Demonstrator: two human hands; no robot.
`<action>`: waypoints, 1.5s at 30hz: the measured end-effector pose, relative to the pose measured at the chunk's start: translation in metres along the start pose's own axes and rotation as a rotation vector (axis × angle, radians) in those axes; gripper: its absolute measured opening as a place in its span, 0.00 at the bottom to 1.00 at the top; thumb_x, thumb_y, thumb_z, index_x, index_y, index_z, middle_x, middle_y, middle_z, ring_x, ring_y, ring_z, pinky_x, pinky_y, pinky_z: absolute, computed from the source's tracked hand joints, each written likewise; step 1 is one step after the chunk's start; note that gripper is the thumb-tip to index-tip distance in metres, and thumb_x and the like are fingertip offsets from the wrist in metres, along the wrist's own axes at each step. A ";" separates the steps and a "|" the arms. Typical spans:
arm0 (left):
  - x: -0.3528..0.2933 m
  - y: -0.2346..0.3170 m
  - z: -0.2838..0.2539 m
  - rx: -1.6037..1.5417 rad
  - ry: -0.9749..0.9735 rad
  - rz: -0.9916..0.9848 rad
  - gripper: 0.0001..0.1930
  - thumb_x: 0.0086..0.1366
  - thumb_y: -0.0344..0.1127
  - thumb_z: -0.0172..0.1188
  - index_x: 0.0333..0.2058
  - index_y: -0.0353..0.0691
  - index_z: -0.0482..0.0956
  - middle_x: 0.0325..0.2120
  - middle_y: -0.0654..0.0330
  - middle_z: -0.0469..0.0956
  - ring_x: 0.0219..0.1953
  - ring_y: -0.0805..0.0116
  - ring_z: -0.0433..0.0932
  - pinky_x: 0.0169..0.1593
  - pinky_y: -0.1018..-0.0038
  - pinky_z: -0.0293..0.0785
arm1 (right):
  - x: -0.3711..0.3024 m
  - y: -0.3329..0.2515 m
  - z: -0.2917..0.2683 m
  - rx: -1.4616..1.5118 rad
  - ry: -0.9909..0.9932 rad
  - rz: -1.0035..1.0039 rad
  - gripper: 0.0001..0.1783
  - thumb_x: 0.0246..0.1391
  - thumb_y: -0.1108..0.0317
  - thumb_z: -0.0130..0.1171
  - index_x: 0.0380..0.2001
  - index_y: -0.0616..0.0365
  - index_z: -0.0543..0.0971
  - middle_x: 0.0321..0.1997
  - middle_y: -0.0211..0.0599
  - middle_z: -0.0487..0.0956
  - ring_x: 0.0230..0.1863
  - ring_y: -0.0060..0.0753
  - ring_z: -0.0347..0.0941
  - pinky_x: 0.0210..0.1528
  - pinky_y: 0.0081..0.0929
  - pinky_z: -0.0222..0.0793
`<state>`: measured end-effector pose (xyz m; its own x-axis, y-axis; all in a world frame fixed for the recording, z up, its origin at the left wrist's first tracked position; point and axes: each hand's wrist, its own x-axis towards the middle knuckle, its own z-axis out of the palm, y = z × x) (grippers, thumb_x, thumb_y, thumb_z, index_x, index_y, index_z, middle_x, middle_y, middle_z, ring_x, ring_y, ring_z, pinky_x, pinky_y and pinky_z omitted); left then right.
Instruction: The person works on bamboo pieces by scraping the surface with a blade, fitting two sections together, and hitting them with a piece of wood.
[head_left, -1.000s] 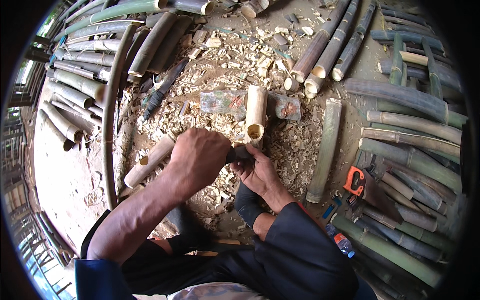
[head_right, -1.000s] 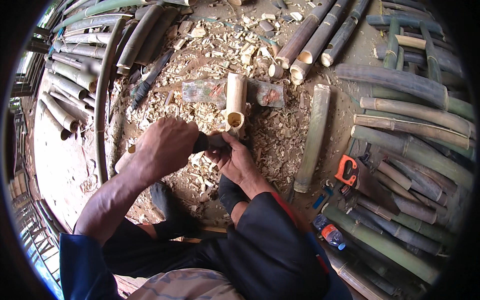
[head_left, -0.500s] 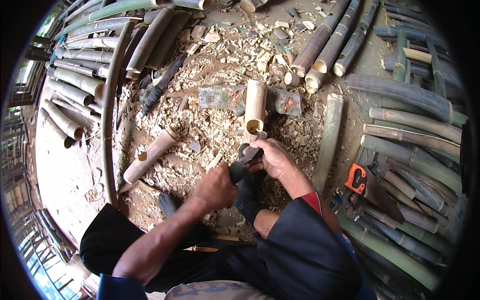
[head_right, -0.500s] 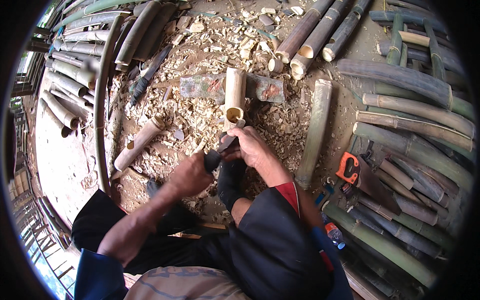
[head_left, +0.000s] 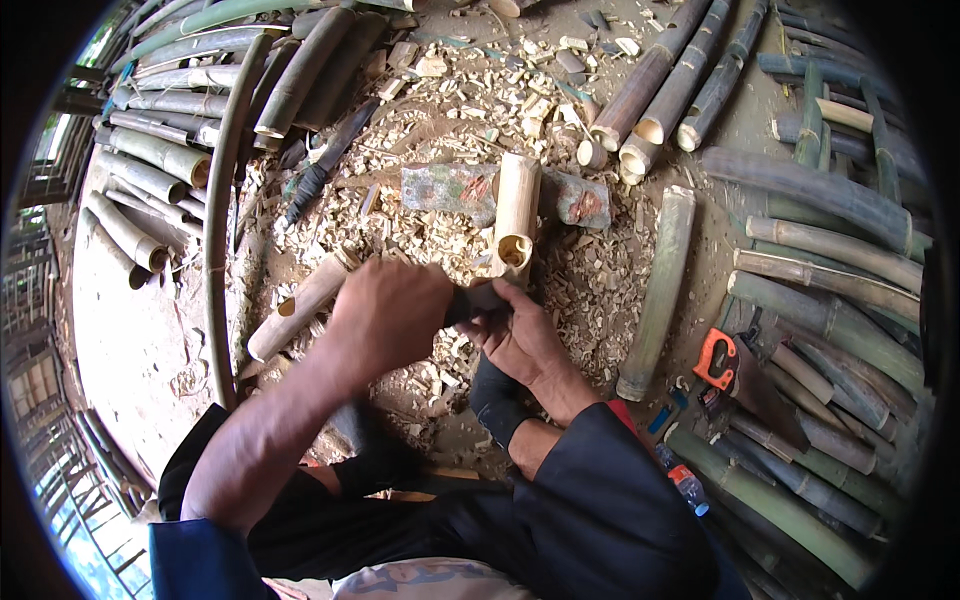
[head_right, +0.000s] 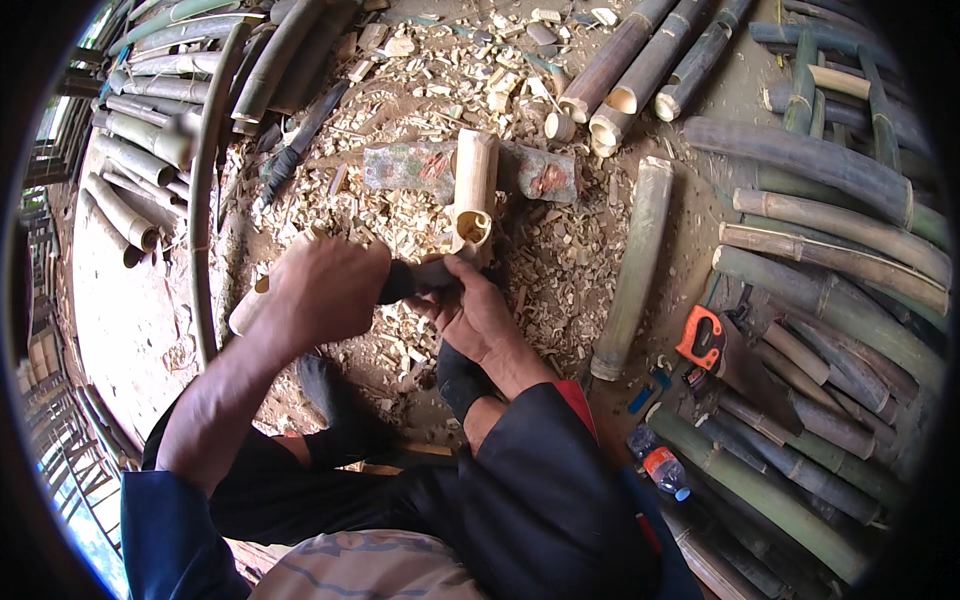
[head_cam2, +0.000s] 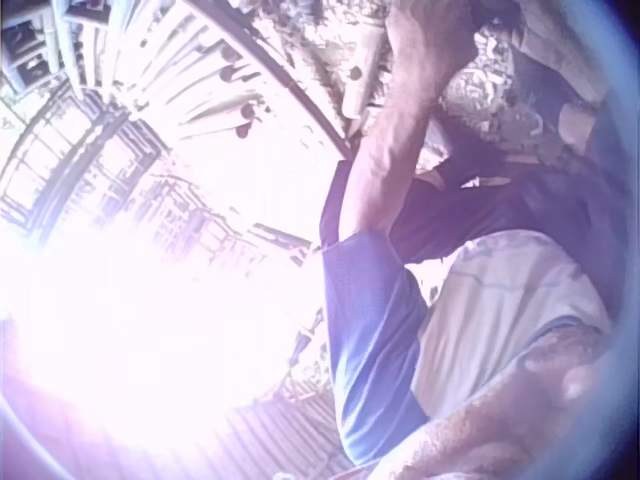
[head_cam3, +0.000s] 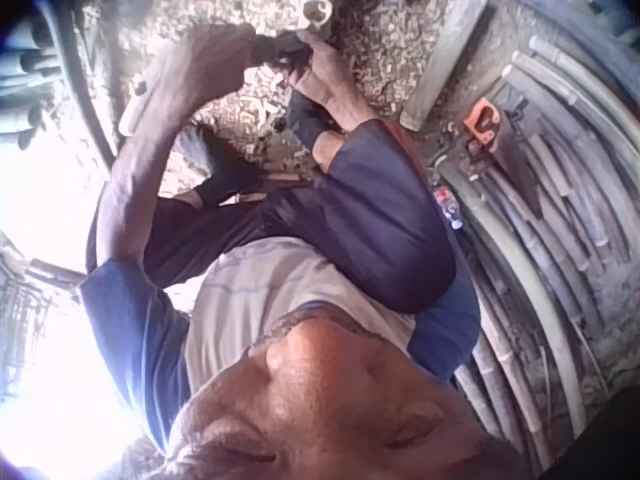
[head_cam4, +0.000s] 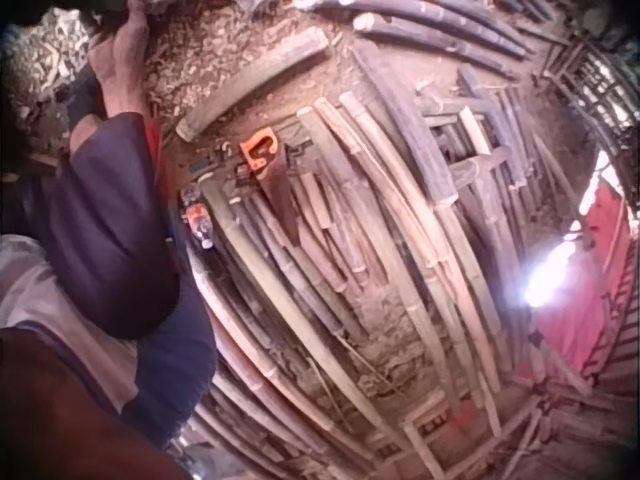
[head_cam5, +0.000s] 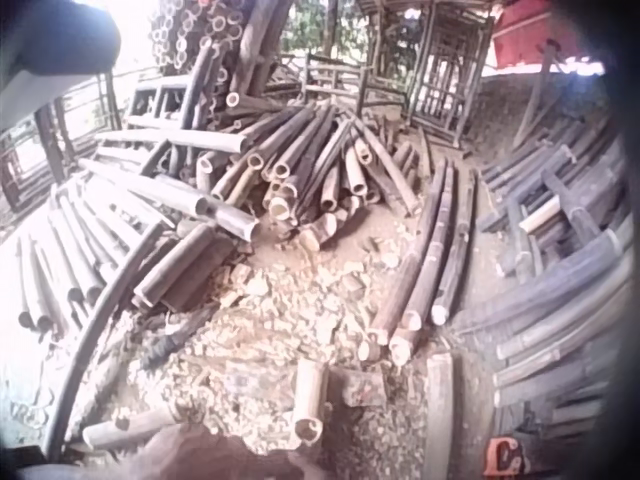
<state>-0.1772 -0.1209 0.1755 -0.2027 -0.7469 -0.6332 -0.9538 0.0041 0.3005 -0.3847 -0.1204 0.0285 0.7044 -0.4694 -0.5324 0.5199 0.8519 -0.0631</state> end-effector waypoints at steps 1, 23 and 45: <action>0.004 -0.010 -0.008 -0.047 -0.048 0.061 0.09 0.55 0.28 0.60 0.35 0.33 0.77 0.26 0.47 0.82 0.34 0.48 0.85 0.40 0.56 0.80 | 0.000 0.000 0.007 -0.085 0.060 0.018 0.17 0.72 0.61 0.47 0.47 0.65 0.78 0.43 0.46 0.84 0.43 0.40 0.83 0.53 0.44 0.83; -0.015 0.046 0.168 -1.161 0.128 -0.437 0.30 0.55 0.43 0.75 0.51 0.29 0.77 0.34 0.46 0.85 0.36 0.55 0.85 0.44 0.60 0.81 | 0.004 -0.028 0.041 -1.094 0.397 0.156 0.12 0.65 0.62 0.51 0.35 0.60 0.77 0.26 0.41 0.83 0.19 0.28 0.77 0.18 0.27 0.77; -0.007 -0.004 0.067 -0.421 0.352 -0.447 0.10 0.53 0.35 0.68 0.31 0.35 0.86 0.21 0.54 0.83 0.24 0.63 0.83 0.34 0.64 0.82 | 0.017 -0.024 0.057 -0.472 0.265 -0.017 0.12 0.68 0.66 0.49 0.41 0.63 0.77 0.37 0.48 0.84 0.24 0.36 0.79 0.29 0.36 0.84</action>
<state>-0.1870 -0.0713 0.1305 0.3404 -0.7880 -0.5130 -0.7478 -0.5576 0.3604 -0.3575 -0.1618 0.0688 0.5203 -0.4614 -0.7186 0.2137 0.8850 -0.4136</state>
